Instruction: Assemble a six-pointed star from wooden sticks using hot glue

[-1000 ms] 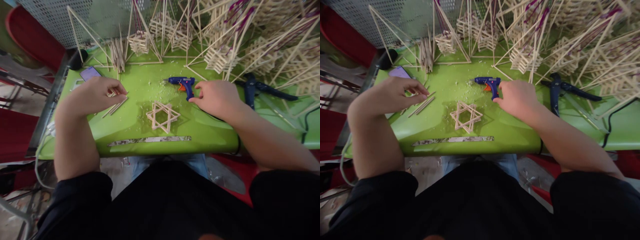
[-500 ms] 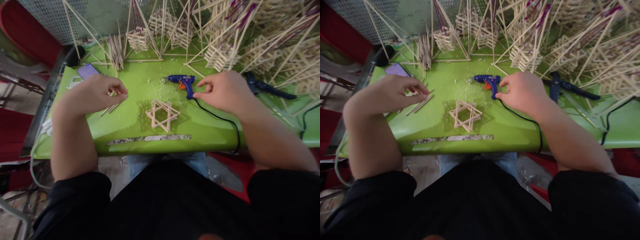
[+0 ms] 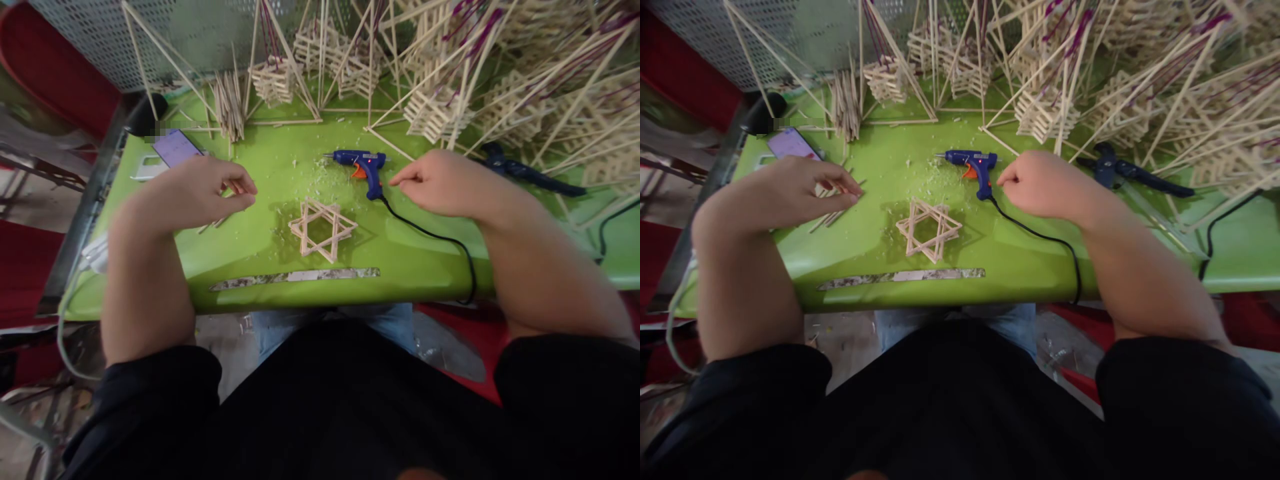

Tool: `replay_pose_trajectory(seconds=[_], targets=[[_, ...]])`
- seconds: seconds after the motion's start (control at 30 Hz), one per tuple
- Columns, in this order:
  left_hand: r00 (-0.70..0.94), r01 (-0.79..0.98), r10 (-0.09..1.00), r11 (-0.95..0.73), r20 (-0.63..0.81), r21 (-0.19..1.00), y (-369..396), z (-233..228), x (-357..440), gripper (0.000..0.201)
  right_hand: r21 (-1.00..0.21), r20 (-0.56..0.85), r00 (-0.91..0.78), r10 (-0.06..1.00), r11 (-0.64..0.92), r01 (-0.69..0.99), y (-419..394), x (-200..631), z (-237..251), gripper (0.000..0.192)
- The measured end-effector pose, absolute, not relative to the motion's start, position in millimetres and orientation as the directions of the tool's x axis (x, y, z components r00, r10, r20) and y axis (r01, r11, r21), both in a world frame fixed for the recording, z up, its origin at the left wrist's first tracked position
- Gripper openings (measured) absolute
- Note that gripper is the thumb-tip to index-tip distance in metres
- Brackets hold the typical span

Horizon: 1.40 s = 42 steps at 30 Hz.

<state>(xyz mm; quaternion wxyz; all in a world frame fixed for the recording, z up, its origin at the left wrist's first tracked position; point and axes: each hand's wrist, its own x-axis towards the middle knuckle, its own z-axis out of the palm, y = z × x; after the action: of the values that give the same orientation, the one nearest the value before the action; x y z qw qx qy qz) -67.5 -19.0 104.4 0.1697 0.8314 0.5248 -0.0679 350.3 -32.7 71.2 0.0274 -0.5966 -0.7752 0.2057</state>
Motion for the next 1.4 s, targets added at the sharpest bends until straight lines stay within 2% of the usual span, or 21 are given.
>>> replay_pose_trajectory(seconds=[0.1, 0.2, 0.27, 0.43, 0.57, 0.67, 0.83, 1.0, 1.07, 1.27, 1.4], targets=[[0.433, 0.898, 0.857, -0.386, -0.279, 0.210, -19.3, 104.2, -67.7, 0.058, -0.388, -0.221, -0.160, 0.962, 0.063, 0.919, -38.1, 355.5, 91.7, 0.050], [0.417, 0.906, 0.862, -0.372, -0.288, 0.201, -19.2, 103.2, -69.4, 0.057, -0.418, -0.235, -0.107, 0.966, -0.001, 0.908, -38.9, 360.6, 100.3, 0.052], [0.412, 0.909, 0.863, -0.369, -0.292, 0.193, -18.8, 102.1, -71.0, 0.057, -0.419, -0.248, -0.131, 0.960, 0.016, 0.908, -35.4, 360.4, 96.1, 0.052], [0.422, 0.906, 0.852, -0.387, -0.309, 0.172, -17.7, 100.4, -72.9, 0.058, -0.350, -0.512, -0.292, 0.808, 0.114, 0.930, -25.2, 349.6, 76.4, 0.053], [0.412, 0.911, 0.852, -0.375, -0.324, 0.171, -18.2, 100.8, -71.5, 0.060, -0.360, -0.438, -0.241, 0.866, 0.077, 0.930, -28.2, 351.3, 82.7, 0.052], [0.415, 0.910, 0.850, -0.380, -0.325, 0.168, -19.2, 102.3, -70.4, 0.058, -0.422, -0.368, -0.177, 0.913, 0.005, 0.906, -34.3, 358.9, 95.5, 0.052], [0.377, 0.926, 0.853, -0.333, -0.361, 0.178, -20.6, 103.8, -70.3, 0.057, -0.433, -0.228, -0.118, 0.966, 0.008, 0.901, -37.2, 361.3, 95.5, 0.054], [0.386, 0.923, 0.843, -0.351, -0.375, 0.161, -20.1, 101.4, -66.4, 0.060, -0.356, -0.375, -0.274, 0.885, 0.136, 0.925, -34.9, 348.3, 76.8, 0.053], [0.406, 0.914, 0.829, -0.370, -0.385, 0.167, -20.1, 100.7, -63.5, 0.059, -0.355, -0.388, -0.297, 0.872, 0.157, 0.922, -35.7, 345.3, 76.6, 0.054], [0.428, 0.904, 0.817, -0.390, -0.386, 0.178, -20.1, 99.1, -62.8, 0.058, -0.426, -0.320, -0.135, 0.938, -0.016, 0.904, -39.6, 354.9, 98.2, 0.052], [0.441, 0.897, 0.815, -0.410, -0.376, 0.164, -19.1, 95.4, -67.1, 0.058, -0.455, -0.265, -0.112, 0.958, -0.022, 0.890, -36.9, 356.9, 96.7, 0.053]])
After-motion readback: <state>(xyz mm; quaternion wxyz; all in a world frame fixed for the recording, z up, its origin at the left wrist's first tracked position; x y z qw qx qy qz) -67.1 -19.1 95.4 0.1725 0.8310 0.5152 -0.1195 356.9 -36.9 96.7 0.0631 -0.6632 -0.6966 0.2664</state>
